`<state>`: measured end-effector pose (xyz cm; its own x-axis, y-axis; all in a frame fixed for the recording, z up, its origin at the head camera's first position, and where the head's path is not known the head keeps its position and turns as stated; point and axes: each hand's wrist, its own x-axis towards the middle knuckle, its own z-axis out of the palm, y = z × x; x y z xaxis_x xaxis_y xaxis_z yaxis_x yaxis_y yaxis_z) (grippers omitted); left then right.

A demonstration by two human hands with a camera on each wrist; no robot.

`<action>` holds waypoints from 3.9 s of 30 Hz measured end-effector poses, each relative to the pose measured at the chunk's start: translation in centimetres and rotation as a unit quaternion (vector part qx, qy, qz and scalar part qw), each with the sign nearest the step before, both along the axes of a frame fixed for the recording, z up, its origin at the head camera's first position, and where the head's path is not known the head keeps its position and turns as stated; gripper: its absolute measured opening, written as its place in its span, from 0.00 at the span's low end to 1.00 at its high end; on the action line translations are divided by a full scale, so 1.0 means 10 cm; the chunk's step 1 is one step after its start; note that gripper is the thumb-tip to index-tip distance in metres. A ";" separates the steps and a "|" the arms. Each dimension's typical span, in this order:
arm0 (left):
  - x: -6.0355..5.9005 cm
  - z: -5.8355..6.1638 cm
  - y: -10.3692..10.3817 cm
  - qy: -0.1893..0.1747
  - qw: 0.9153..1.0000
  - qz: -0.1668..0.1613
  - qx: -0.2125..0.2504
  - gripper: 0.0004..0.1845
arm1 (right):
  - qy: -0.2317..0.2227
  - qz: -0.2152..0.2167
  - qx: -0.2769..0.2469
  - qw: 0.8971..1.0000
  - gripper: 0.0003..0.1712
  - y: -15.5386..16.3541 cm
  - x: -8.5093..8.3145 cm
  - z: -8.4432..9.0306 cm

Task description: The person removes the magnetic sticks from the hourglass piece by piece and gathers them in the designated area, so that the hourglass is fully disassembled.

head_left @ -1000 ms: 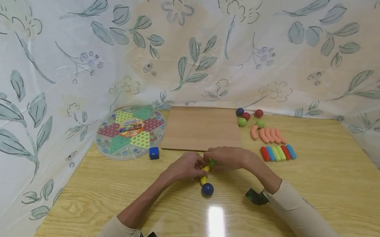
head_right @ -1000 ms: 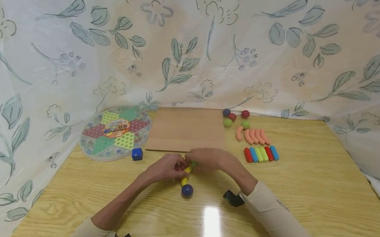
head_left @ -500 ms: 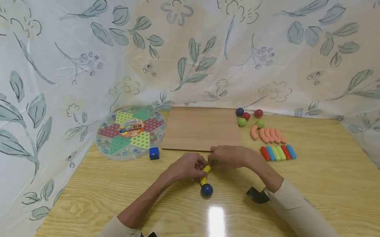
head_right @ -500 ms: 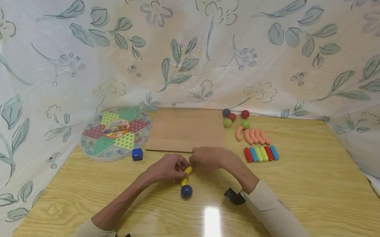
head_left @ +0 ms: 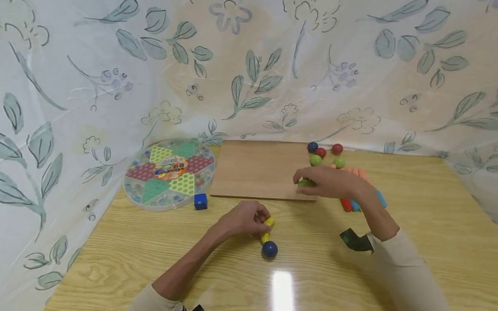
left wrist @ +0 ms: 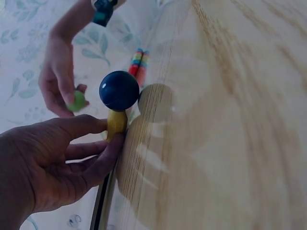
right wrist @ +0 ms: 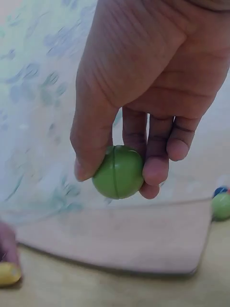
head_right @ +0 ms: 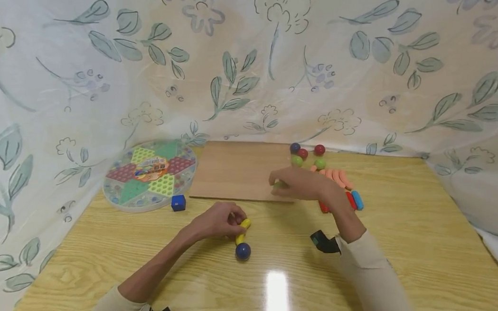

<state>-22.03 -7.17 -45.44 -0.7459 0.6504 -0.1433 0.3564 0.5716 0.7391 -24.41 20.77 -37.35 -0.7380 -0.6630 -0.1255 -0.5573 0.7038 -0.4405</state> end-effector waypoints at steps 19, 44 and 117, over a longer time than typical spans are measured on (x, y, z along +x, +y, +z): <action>0.02 -0.02 0.01 0.008 1.000 -0.003 -0.003 0.16 | 0.066 -0.256 -0.008 0.964 0.19 1.34 -0.13 0.07; 0.01 -0.02 0.03 0.008 1.000 0.002 -0.008 0.16 | 0.074 -0.409 -0.040 0.908 0.26 1.75 -0.20 -0.30; -0.46 0.67 0.71 0.150 0.970 -0.188 -0.011 0.17 | 0.073 -0.286 -0.114 0.949 0.15 0.95 0.76 -0.21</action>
